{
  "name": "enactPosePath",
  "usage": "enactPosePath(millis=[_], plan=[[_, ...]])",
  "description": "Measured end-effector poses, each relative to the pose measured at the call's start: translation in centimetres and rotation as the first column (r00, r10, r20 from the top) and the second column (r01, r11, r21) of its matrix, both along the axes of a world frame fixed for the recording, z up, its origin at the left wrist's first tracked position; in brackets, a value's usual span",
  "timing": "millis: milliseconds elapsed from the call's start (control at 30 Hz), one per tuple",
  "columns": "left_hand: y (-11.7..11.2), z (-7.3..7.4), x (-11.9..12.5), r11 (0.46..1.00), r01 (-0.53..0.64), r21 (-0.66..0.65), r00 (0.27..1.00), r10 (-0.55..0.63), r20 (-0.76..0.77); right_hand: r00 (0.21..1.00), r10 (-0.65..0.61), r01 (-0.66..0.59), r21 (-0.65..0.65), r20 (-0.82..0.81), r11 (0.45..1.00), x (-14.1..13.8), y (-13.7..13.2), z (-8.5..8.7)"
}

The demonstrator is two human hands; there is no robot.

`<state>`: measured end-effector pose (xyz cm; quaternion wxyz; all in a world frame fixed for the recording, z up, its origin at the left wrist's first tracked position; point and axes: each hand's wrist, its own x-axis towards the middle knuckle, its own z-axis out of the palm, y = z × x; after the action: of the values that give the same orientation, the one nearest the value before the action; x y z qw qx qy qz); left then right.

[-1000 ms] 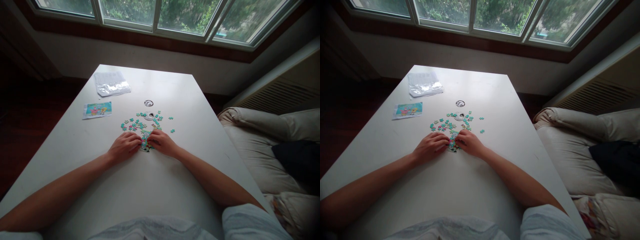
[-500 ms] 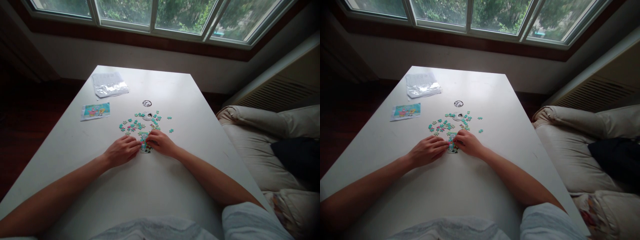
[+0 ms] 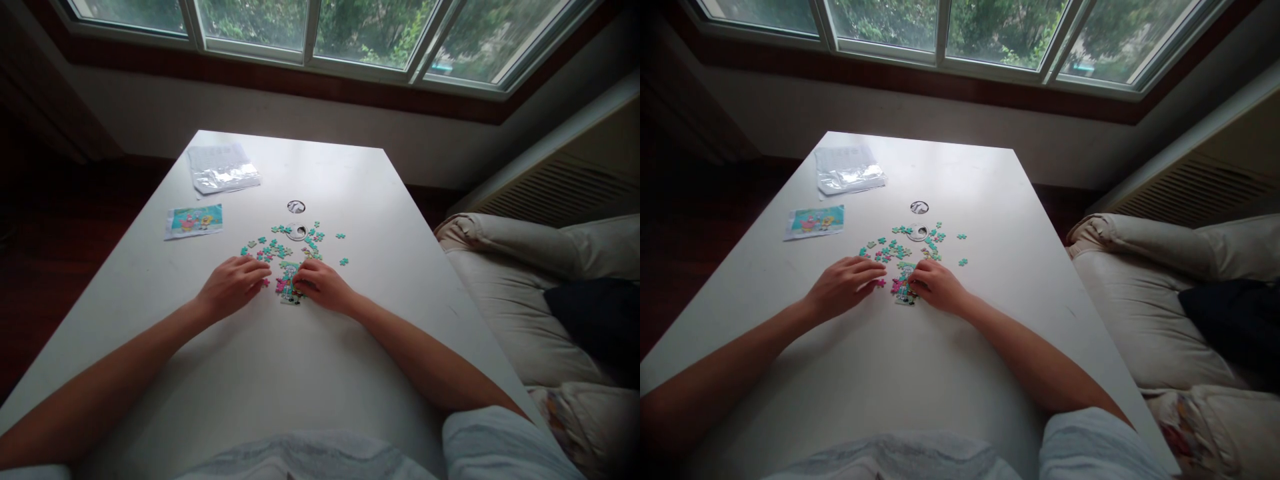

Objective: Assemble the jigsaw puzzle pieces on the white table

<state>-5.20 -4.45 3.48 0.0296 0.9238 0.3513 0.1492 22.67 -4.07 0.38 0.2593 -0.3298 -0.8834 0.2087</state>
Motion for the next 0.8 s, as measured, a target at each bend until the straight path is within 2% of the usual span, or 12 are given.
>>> enactPosePath(millis=[67,133,400,800], plan=[[0.4,0.1,-0.5,0.993,-0.118,-0.012,0.993,0.118,0.001,1.000,0.003,-0.003,0.002,0.002,1.000,0.0,0.1,-0.1],[0.5,0.1,-0.7,0.985,-0.170,-0.031,0.985,0.169,-0.020,1.000,0.003,-0.003,0.005,0.002,1.000,0.0,0.1,-0.2],[-0.5,-0.3,0.5,0.976,-0.206,-0.074,0.977,0.201,-0.069,1.000,-0.012,0.012,0.004,0.001,1.000,0.1,0.0,-0.3],[-2.4,0.5,1.8,0.962,-0.270,0.049,0.945,0.275,-0.176,1.000,-0.007,0.007,0.001,-0.003,1.000,0.1,0.0,-0.1]])
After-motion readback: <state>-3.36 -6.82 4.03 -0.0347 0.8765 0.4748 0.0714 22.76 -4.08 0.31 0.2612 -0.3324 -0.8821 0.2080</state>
